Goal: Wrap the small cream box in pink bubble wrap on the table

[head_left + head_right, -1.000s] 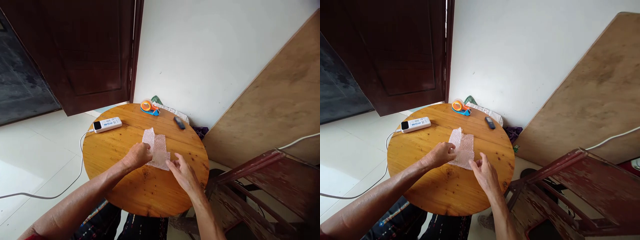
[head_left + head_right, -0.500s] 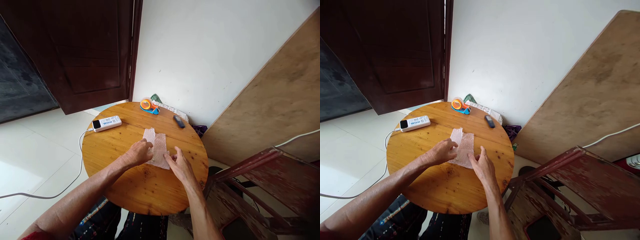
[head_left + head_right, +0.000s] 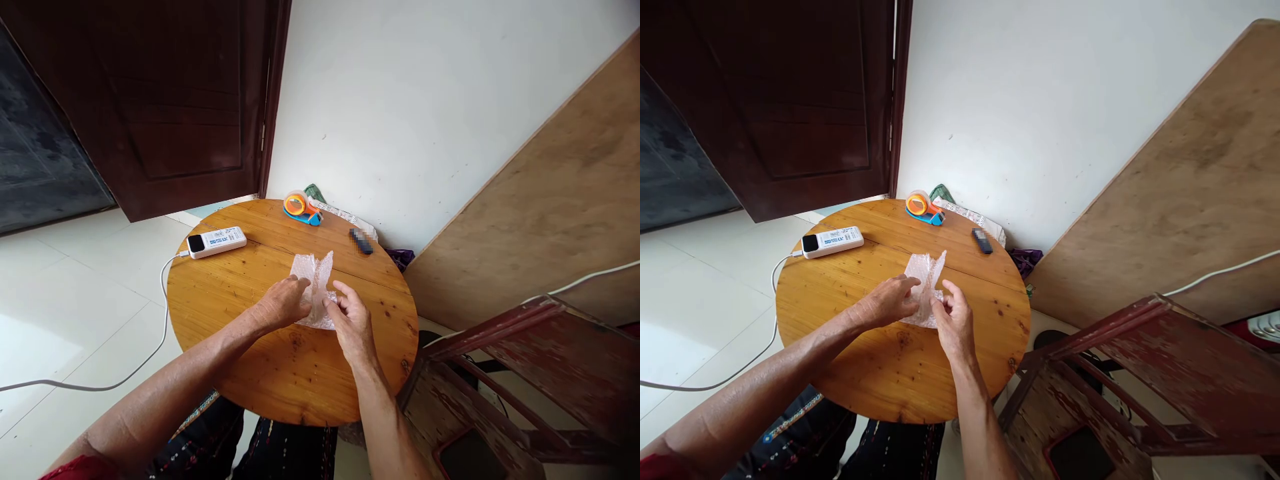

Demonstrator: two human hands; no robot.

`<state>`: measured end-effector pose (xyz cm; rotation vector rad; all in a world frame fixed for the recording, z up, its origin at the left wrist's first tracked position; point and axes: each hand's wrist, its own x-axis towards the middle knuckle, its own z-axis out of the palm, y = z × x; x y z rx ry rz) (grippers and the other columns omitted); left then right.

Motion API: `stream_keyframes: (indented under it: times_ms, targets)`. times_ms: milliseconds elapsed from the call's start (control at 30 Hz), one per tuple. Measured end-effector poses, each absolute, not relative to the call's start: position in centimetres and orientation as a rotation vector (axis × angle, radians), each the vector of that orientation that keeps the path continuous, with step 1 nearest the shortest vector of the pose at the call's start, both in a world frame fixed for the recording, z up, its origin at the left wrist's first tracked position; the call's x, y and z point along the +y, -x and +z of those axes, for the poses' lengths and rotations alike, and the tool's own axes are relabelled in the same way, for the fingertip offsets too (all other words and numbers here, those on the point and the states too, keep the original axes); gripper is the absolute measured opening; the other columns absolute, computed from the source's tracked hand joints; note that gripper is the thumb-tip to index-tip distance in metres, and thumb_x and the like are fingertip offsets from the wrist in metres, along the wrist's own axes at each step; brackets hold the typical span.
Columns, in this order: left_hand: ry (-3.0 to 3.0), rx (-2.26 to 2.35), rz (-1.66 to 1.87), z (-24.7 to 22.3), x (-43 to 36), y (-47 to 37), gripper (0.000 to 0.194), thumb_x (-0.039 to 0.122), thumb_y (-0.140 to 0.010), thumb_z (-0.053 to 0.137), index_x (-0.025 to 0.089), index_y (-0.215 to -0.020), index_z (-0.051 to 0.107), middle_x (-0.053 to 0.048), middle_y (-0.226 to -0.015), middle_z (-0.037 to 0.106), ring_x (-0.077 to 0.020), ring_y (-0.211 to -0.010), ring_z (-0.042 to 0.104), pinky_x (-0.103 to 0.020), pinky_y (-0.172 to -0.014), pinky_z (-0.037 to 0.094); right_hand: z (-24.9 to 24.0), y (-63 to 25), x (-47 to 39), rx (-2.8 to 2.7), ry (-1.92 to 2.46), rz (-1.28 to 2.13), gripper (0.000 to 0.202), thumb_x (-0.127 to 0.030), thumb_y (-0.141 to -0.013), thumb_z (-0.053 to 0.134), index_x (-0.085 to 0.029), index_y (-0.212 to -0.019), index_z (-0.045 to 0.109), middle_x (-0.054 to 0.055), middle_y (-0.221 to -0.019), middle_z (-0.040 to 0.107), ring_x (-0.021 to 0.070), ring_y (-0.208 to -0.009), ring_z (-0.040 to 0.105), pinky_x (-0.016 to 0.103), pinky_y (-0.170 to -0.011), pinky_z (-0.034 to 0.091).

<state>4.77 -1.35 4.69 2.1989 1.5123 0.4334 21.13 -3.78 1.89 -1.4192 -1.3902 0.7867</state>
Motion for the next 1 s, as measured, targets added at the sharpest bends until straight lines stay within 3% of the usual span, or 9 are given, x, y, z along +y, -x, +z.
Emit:
stream_keyframes:
  times_ms: [133, 367, 600, 867, 1000]
  targets:
    - [-2.181, 1.523, 0.432, 4.9, -1.3, -5.0, 0.030, 0.026, -0.085, 0.055, 0.014, -0.111, 0.061, -0.012, -0.103, 0.068, -0.0242, -0.090, 0.068, -0.032, -0.079, 0.051, 2.6, -19.4, -3.4, -1.510, 1.403, 0.763, 0.049, -0.035, -0.079, 0.060, -0.014, -0.124, 0.058, 0.001, -0.074, 0.065, 0.0157, -0.064, 0.058, 0.027, -0.059, 0.046]
    - [-2.135, 1.475, 0.520, 3.8, -1.1, -5.1, 0.043, 0.025, -0.085, 0.054, 0.014, -0.127, 0.052, -0.013, -0.109, 0.067, -0.0246, -0.099, 0.066, -0.033, -0.085, 0.051, 2.9, -19.4, -3.5, -1.601, 1.470, 0.737, 0.045, -0.034, -0.081, 0.057, -0.015, -0.122, 0.061, 0.001, -0.072, 0.066, 0.0162, -0.063, 0.059, 0.028, -0.059, 0.047]
    - [-2.134, 1.473, 0.537, 3.1, -1.0, -5.1, 0.052, 0.022, -0.081, 0.055, 0.014, -0.132, 0.049, -0.012, -0.107, 0.066, -0.0236, -0.096, 0.066, -0.032, -0.084, 0.051, 3.4, -20.9, -3.6, -1.473, 1.613, 0.729, 0.067, -0.051, -0.073, 0.067, -0.014, -0.127, 0.056, 0.001, -0.075, 0.066, 0.0192, -0.067, 0.061, 0.030, -0.063, 0.048]
    - [-2.151, 1.492, 0.483, 3.6, -0.9, -5.3, 0.053, 0.024, -0.080, 0.057, 0.014, -0.132, 0.049, -0.011, -0.105, 0.068, -0.0246, -0.097, 0.067, -0.032, -0.084, 0.051, 3.4, -20.8, -3.1, -1.658, 1.700, 0.398, 0.045, -0.026, -0.072, 0.053, -0.017, -0.116, 0.060, -0.004, -0.062, 0.058, 0.0167, -0.060, 0.055, 0.028, -0.063, 0.041]
    - [-2.159, 1.513, 0.451, 4.2, -0.9, -5.4, 0.046, 0.027, -0.083, 0.056, 0.015, -0.127, 0.051, -0.013, -0.110, 0.068, -0.0263, -0.103, 0.066, -0.033, -0.088, 0.050, 3.8, -19.7, -3.0, -1.636, 1.619, 0.495, 0.042, -0.027, -0.074, 0.055, -0.017, -0.114, 0.060, -0.006, -0.057, 0.053, 0.0151, -0.055, 0.050, 0.027, -0.060, 0.040]
